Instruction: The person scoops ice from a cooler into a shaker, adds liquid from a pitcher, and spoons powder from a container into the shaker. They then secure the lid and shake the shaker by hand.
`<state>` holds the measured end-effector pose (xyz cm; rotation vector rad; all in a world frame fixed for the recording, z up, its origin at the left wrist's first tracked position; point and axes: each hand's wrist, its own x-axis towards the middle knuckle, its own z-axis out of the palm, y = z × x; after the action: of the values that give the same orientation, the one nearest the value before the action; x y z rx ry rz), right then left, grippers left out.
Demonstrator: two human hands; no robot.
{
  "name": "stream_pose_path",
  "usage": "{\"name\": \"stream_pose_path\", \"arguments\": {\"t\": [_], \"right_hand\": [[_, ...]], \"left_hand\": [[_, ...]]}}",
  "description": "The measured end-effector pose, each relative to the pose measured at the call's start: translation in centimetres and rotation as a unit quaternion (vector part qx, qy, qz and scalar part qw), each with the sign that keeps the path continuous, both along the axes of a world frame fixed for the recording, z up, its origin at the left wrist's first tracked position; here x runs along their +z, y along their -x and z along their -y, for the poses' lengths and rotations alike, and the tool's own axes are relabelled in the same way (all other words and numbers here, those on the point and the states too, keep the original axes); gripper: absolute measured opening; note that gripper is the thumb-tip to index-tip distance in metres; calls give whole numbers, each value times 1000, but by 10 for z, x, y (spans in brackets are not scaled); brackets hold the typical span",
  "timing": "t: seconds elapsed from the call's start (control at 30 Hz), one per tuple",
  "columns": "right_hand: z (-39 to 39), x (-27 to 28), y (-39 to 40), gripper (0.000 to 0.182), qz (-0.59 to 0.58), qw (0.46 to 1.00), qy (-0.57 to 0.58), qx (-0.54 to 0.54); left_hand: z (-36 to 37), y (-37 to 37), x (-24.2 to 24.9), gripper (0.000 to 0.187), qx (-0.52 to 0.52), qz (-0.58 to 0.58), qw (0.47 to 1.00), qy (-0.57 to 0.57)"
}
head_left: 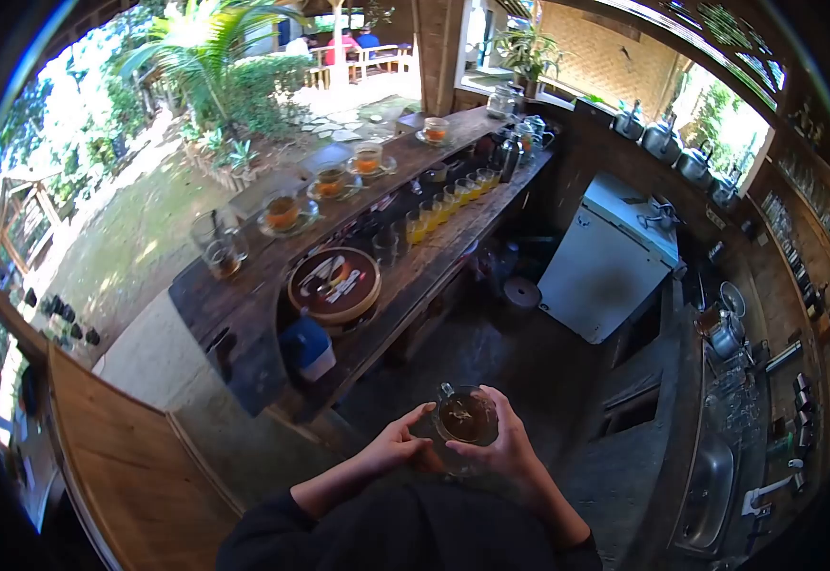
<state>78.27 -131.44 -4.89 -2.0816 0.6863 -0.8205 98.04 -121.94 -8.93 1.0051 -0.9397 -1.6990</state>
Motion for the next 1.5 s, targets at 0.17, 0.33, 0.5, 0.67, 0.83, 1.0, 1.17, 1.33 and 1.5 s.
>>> {"name": "stream_pose_path", "arguments": {"t": [0.17,0.33,0.5,0.67,0.83,1.0,1.17,1.33,1.5], "right_hand": [[79,-3,2,86,3,999,22,-29],[183,-3,8,86,9,999,38,-15],[287,15,2,88,-27,997,57,33],[374,33,-33,89,-34,995,25,87],[446,33,-79,86,-46,987,88,124],[515,31,-128,87,-54,982,86,162],[574,48,-180,90,-80,972,124,182],[615,61,-228,90,-70,960,149,226],[657,86,-281,89,-95,926,219,293]], "left_hand": [[89,6,-12,65,-4,-3,1000,15],[183,21,1,61,18,-12,1000,22],[273,26,12,60,62,-19,998,26],[340,9,20,64,145,-13,988,50],[399,-18,11,59,202,-6,977,64],[458,-51,8,60,248,-2,967,52],[509,-87,17,57,292,-35,954,62],[547,-120,28,58,363,-75,926,67],[569,-145,53,64,454,-11,890,40]]}}
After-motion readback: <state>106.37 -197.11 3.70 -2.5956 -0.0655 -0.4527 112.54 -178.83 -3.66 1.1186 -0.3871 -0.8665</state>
